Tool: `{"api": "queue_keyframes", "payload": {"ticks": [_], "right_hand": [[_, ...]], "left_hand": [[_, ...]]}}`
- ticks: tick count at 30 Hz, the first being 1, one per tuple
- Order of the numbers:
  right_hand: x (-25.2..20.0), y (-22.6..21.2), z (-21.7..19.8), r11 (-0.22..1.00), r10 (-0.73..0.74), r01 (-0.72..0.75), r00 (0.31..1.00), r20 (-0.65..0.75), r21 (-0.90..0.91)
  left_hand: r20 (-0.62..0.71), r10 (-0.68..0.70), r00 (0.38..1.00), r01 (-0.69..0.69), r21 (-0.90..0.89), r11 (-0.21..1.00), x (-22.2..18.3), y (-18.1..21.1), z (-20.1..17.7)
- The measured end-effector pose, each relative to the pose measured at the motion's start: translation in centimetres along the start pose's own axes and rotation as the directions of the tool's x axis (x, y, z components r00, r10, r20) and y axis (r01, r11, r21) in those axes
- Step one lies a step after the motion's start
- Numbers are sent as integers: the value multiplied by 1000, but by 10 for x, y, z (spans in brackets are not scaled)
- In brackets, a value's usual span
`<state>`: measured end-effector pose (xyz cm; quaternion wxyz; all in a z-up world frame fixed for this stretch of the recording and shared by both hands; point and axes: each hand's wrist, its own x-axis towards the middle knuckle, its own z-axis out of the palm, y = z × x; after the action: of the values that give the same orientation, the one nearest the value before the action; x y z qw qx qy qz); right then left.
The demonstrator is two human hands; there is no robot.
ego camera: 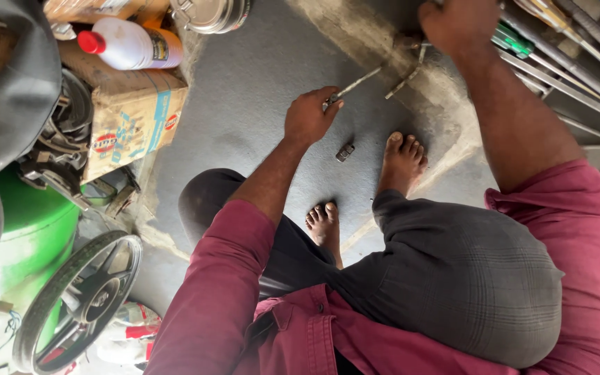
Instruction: Repairing a mechanical motorcycle component using a wrench and hammer.
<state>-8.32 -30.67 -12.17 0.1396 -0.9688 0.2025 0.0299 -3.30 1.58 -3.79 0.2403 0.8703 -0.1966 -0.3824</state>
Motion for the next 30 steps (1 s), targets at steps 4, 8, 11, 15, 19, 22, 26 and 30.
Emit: {"api": "queue_keyframes", "payload": {"ticks": [4,8,11,15,19,22,26,30], "right_hand": [[-16,-4,-21,968,-58,59,998,-11,242],[-89,-2,-20,958,-106,86,992,61,272],[-147,-35,-60,776,135,-445,809,572,447],[-166,-61,-66,614,-133,-419,780,611,669],[-190,-76,-44,834,-133,-205,825,549,511],[-202,-73,-50,811,-159,-169,858,488,560],[-213,-44,-85,761,-309,-16,870,384,649],[-173,-53,-101,356,-361,-465,732,578,811]], "left_hand": [[-8,-28,1000,28,45,999,-2,3,0],[-61,68,996,-61,113,992,-1,4,-5],[-22,-22,1000,24,85,996,-6,9,-7],[5,-69,998,68,112,991,-7,3,-1],[0,-147,989,143,213,966,18,-10,18],[-39,-163,986,167,154,974,10,-5,4],[55,-188,981,176,173,969,-1,4,-1],[-28,53,998,-49,126,991,-4,5,-1]]}}
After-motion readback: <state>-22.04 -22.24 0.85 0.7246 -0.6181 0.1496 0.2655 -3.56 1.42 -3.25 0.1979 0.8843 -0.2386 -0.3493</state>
